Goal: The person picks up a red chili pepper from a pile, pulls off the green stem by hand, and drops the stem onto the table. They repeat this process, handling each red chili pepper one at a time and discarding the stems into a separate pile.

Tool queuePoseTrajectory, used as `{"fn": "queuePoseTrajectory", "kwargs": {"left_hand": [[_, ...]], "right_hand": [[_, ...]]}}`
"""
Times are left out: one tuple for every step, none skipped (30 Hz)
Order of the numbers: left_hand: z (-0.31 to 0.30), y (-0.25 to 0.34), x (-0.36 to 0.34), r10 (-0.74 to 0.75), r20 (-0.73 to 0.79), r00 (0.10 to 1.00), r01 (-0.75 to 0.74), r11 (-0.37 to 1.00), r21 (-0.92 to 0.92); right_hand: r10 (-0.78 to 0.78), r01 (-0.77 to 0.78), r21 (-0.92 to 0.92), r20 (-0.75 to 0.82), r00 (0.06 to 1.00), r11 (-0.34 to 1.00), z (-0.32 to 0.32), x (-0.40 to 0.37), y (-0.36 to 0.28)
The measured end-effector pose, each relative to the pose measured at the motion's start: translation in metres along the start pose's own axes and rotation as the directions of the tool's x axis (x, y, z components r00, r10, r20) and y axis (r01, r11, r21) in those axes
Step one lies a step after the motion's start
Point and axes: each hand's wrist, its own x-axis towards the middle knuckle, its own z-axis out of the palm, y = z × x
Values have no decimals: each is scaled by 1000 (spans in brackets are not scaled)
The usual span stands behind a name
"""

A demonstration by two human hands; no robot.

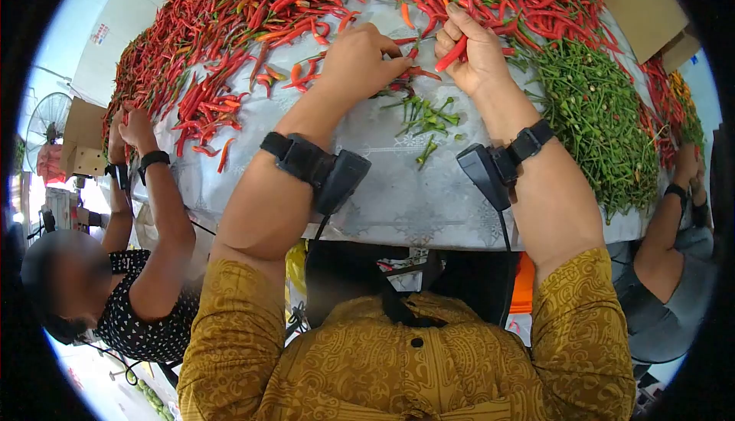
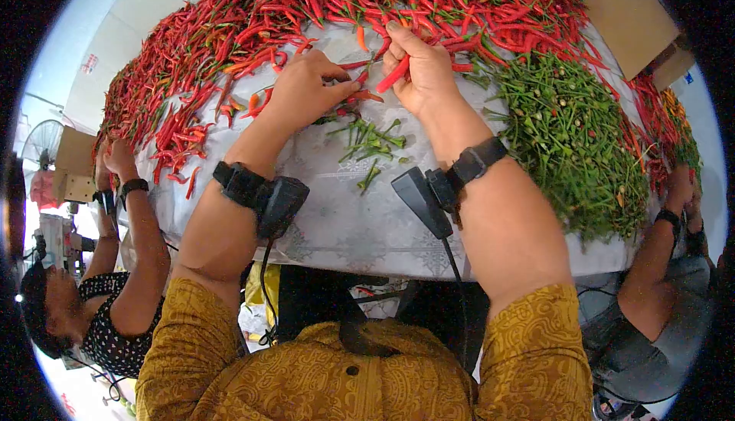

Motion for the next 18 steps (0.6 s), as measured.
{"fn": "queuePoseTrajectory", "kwargs": {"left_hand": [[0, 1, 1, -57, 55, 997, 58, 998, -28], [-1, 3, 2, -111, 111, 988, 117, 992, -54], [-2, 4, 1, -110, 111, 988, 116, 992, -54], [-3, 5, 0, -116, 135, 984, 126, 989, -74], [-4, 6, 0, -121, 158, 980, 137, 986, -94], [-4, 6, -1, -121, 158, 980, 137, 986, -94], [-4, 6, -1, -85, 157, 984, 99, 991, -89], [-4, 6, -1, -49, 156, 987, 63, 995, -83], [-5, 6, -1, -49, 156, 986, 63, 994, -84], [-5, 6, -1, -29, 201, 979, 52, 993, -110], [-7, 7, 0, -8, 244, 970, 43, 990, -137], [-9, 7, 0, -9, 246, 969, 44, 989, -139], [-10, 8, 0, -13, 271, 963, 62, 983, -173], [-11, 8, -1, -17, 295, 955, 81, 975, -206], [-11, 7, -1, -17, 295, 955, 81, 975, -207], [-10, 5, -2, -35, 303, 952, 118, 958, -260], [-10, 4, -2, -53, 312, 949, 155, 937, -312], [-9, 1, -3, -53, 312, 949, 155, 937, -312]], "right_hand": [[0, 0, 0, 1, 1000, 1000, -3, 1, 1], [-6, 6, -5, -2, 1000, 1000, -2, 1, 1], [-12, 12, -11, -5, 1000, 1000, -1, 0, 1], [-13, 13, -11, -5, 1000, 1000, 0, -1, 1], [-12, 12, -9, -1, 1000, 1000, 0, -1, 1], [-10, 10, -6, 3, 1000, 1000, 0, -1, 1], [-10, 10, -6, 2, 1000, 1000, 0, -1, 1], [-11, 11, -8, -2, 1000, 1000, 0, -1, 1], [-11, 11, -10, -8, 1000, 1000, 0, -1, 1], [-10, 10, -10, -9, 1000, 1000, 0, -1, 1], [0, 0, -8, -11, 1000, 1000, 0, -1, 1], [11, -11, -7, -15, 1000, 1000, 1, -2, 1], [11, -11, -7, -15, 1000, 1000, 1, -2, 1], [4, -4, -17, -4, 1000, 1000, 0, -2, 1], [-3, 4, -27, 9, 1000, 1000, 0, -2, 1], [-3, 3, -27, 8, 1000, 1000, 0, -2, 1], [2, -1, -21, 18, 1000, 1000, -1, -1, 0], [6, -6, -14, 27, 1000, 1000, -1, -1, 0]]}}
